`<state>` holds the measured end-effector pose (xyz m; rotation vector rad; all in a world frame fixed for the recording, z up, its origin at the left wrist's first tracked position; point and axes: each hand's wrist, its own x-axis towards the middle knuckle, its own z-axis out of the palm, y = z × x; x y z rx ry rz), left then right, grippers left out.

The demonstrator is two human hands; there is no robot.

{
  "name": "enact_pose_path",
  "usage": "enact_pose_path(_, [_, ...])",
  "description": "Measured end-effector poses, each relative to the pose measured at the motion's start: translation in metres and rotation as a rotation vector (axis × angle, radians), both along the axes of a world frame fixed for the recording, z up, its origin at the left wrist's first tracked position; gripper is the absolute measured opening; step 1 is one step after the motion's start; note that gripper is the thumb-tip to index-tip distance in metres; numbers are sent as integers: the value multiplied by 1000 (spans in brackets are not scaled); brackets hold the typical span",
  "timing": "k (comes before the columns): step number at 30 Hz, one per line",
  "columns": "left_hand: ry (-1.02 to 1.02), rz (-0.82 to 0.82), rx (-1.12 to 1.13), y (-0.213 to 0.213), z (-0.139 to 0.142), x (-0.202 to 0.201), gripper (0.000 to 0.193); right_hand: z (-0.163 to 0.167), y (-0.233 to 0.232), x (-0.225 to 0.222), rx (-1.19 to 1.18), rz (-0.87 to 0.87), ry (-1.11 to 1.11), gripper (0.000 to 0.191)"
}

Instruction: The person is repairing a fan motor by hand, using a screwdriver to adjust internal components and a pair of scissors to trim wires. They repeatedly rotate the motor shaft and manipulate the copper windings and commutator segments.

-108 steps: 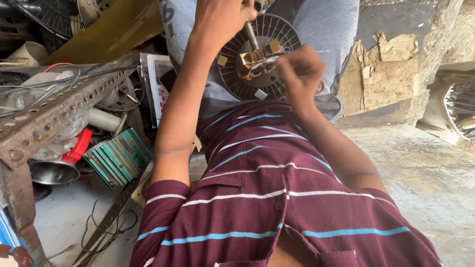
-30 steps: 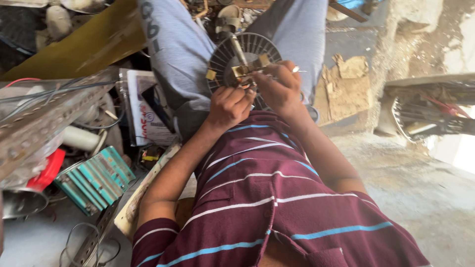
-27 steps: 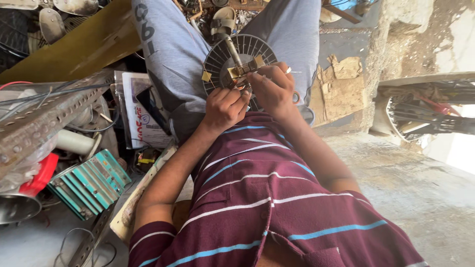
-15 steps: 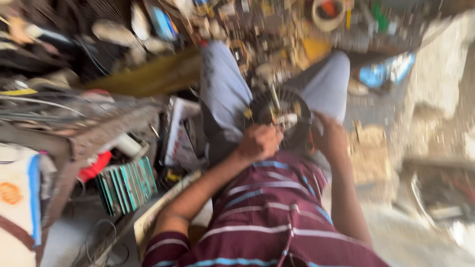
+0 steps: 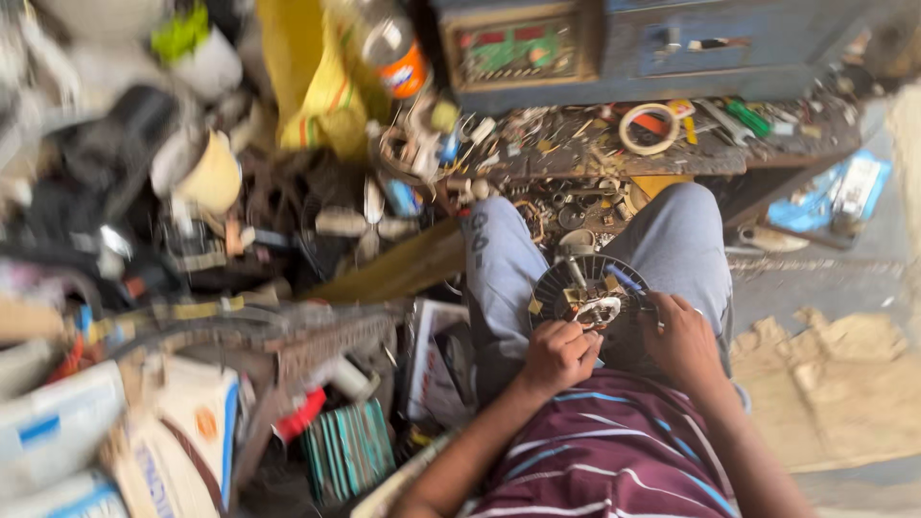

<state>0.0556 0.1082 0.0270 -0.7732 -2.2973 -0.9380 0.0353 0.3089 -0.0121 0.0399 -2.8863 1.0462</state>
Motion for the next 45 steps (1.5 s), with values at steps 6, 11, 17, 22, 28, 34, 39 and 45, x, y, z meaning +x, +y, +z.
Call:
enact_pose_path(6, [-6,-20,-87,9,-17,2,10,6,16,34,45,-4,-226,68])
enact_pose_path(11, [-29,-21,-62,15,-34,4,11,6,37,47,-1,-5,-192,57])
enact_pose_path(17, [-47,6,-48,12,-41,3,8,1,50,52,64,-72,-234,42])
enact_pose_path(22, [-62,-15,-38,11,-40,1,8,2,47,44,-43,-117,-81,42])
enact_pose_path(28, [-77,9,-61,10,-36,1,9,10,23,18,-140,-77,1,37])
enact_pose_path(34, [-33,-1,-58,10,-40,4,8,9,-4,-1,85,-6,-51,41])
enact_pose_path(39, [-35,-2,-77,11,-42,5,8,4,-3,6,49,-6,-13,41])
enact_pose_path(45, [49,-2,-40,12,-42,3,7,3,1,1,63,49,173,26])
